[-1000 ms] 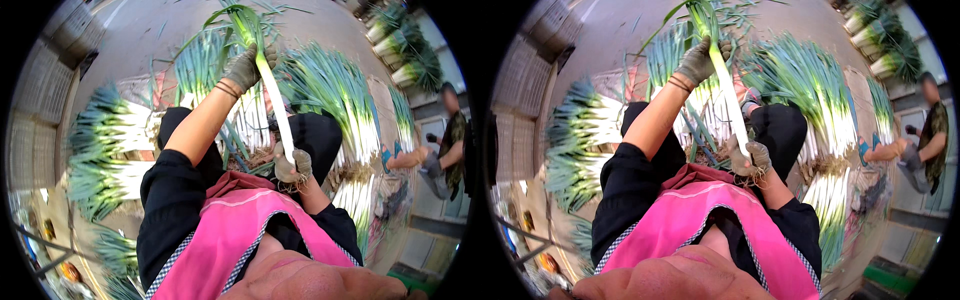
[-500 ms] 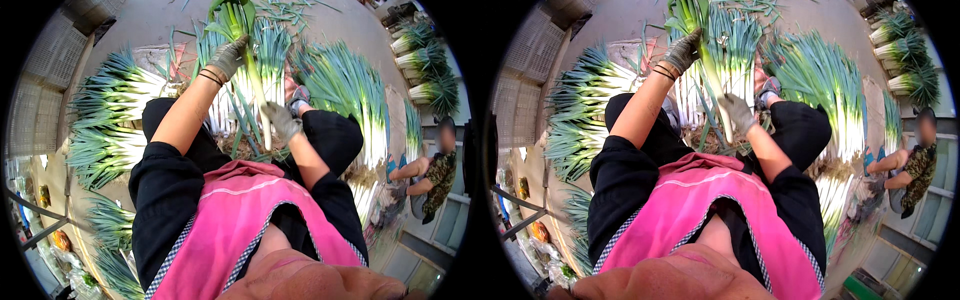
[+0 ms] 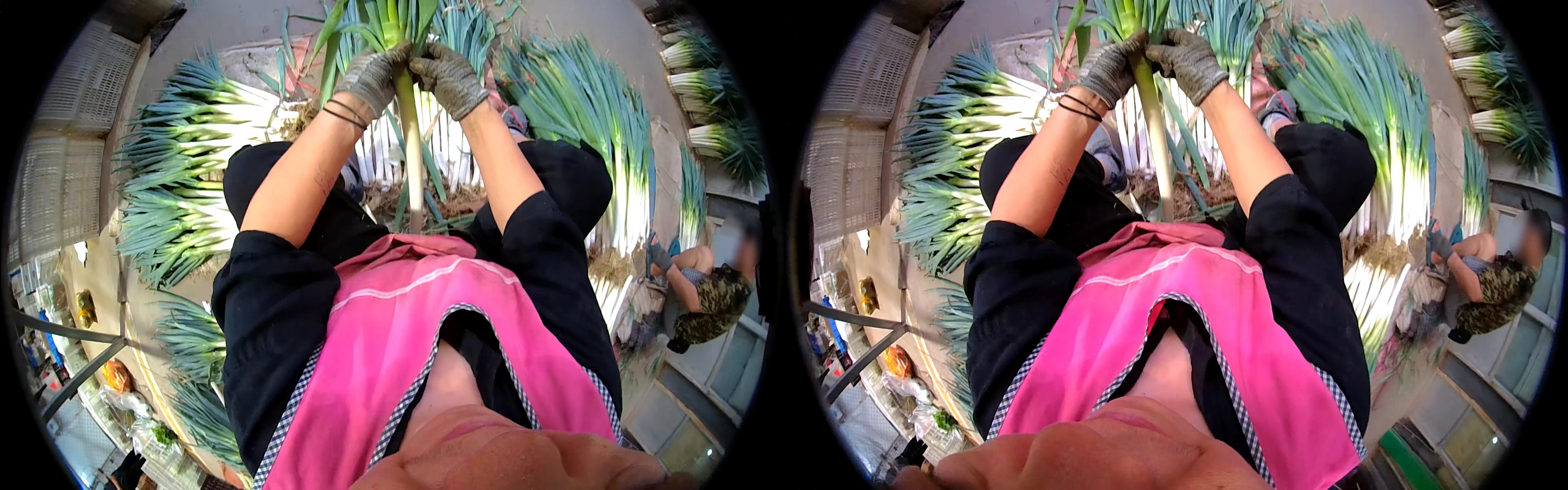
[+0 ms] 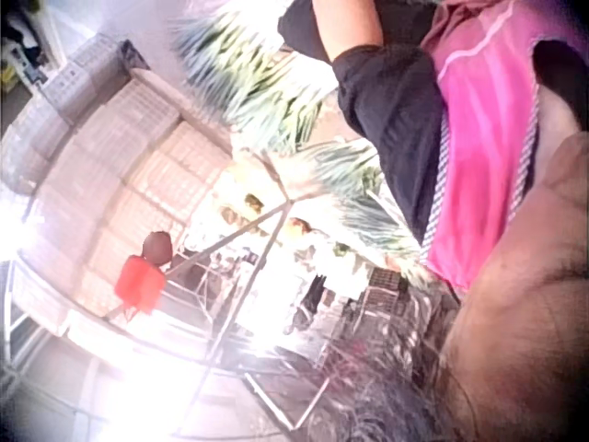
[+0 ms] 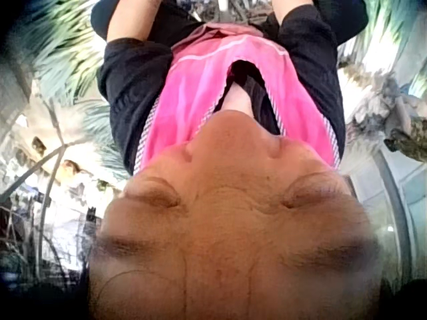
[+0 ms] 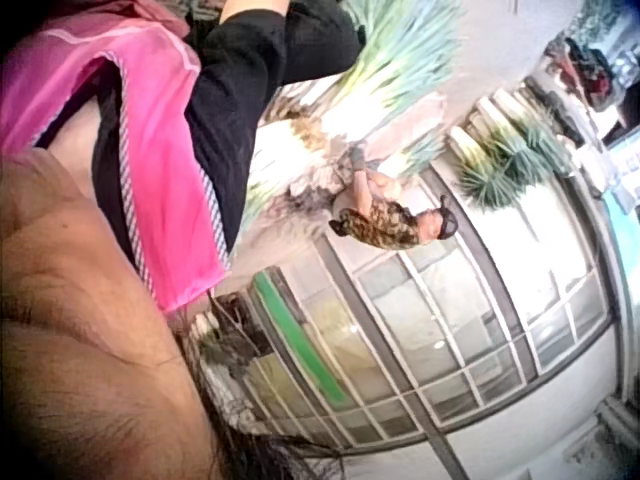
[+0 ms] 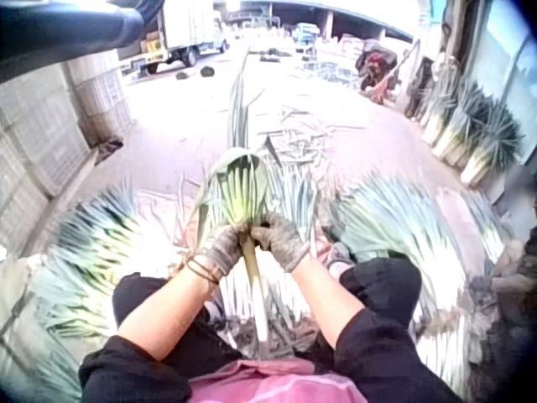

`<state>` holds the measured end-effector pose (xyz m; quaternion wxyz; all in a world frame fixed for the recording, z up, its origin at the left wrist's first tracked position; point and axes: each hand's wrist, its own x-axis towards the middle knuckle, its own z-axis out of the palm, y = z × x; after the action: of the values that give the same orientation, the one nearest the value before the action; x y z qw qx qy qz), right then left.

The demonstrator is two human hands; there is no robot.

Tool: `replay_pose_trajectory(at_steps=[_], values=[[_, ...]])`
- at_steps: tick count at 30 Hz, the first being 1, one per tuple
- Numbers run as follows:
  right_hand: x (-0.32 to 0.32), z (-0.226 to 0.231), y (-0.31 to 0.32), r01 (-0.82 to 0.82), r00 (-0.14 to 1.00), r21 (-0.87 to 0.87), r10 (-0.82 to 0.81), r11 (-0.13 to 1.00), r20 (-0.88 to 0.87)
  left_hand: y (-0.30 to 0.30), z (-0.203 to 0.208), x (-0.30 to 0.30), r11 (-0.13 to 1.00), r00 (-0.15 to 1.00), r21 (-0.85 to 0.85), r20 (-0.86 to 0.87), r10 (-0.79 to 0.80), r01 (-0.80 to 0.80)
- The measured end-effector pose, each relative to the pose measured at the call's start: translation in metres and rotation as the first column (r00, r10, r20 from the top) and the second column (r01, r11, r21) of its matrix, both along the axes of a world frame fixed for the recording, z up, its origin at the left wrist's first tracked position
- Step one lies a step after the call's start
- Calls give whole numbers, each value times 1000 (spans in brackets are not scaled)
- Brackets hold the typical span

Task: The person strips the outer leaves from large leeks by hand while sitting on the ground, then places the cleaned leeks onto a pile.

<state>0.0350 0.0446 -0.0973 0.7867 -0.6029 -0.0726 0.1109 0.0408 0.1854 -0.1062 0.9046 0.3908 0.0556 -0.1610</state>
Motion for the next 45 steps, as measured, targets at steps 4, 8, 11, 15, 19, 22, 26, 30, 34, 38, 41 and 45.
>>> replay_pose_trajectory(at_steps=[4, 8, 11, 15, 19, 22, 26, 30, 34, 38, 41, 45], values=[[-16, 7, 11, 94, 991, -211, -111, 973, -69, 6, -25, 11, 994, 983, 4, -147, 106, -107], [-52, -15, 13, -38, 973, -3, 36, 999, -229, 23, 14, 10, 924, 960, 272, -12, 281, -267], [-90, -50, 3, -93, 886, 108, 132, 990, -444, 67, -3, 51, 956, 961, 148, -72, 266, -254], [-105, -132, -54, -654, 732, -504, 302, 564, -611, 87, -13, 59, 946, 955, 167, -61, 291, -277], [-116, -211, -105, -451, 630, -734, 401, -508, -665, 98, 3, 57, 930, 939, 129, 37, 343, -345], [-92, -151, -68, -436, 871, -868, 131, -235, -473, 105, 18, 45, 905, 914, 141, 116, 388, -402], [-95, -60, -24, -230, 973, -213, 218, 950, -80, 104, 20, 47, 936, 943, -119, -36, 331, -332], [-120, -27, 7, 225, 951, -776, 42, 589, 308, 50, 19, 38, 889, 888, -38, 52, 458, -456], [-117, -31, 3, 286, 916, -614, -21, 736, 402, 3, 54, 5, 888, 909, 216, 4, 416, -407], [-125, 23, -4, -225, 927, 223, 279, 948, -252, 12, 66, 7, 977, 992, -175, 31, 126, -118], [-123, 17, -10, -299, 783, 670, 576, 679, -234, -3, 71, 5, 953, 989, -293, 105, 106, -72], [-121, 1, -13, -9, 959, 234, 75, 972, -274, -17, 80, 6, 919, 996, -388, 18, 82, -69]])
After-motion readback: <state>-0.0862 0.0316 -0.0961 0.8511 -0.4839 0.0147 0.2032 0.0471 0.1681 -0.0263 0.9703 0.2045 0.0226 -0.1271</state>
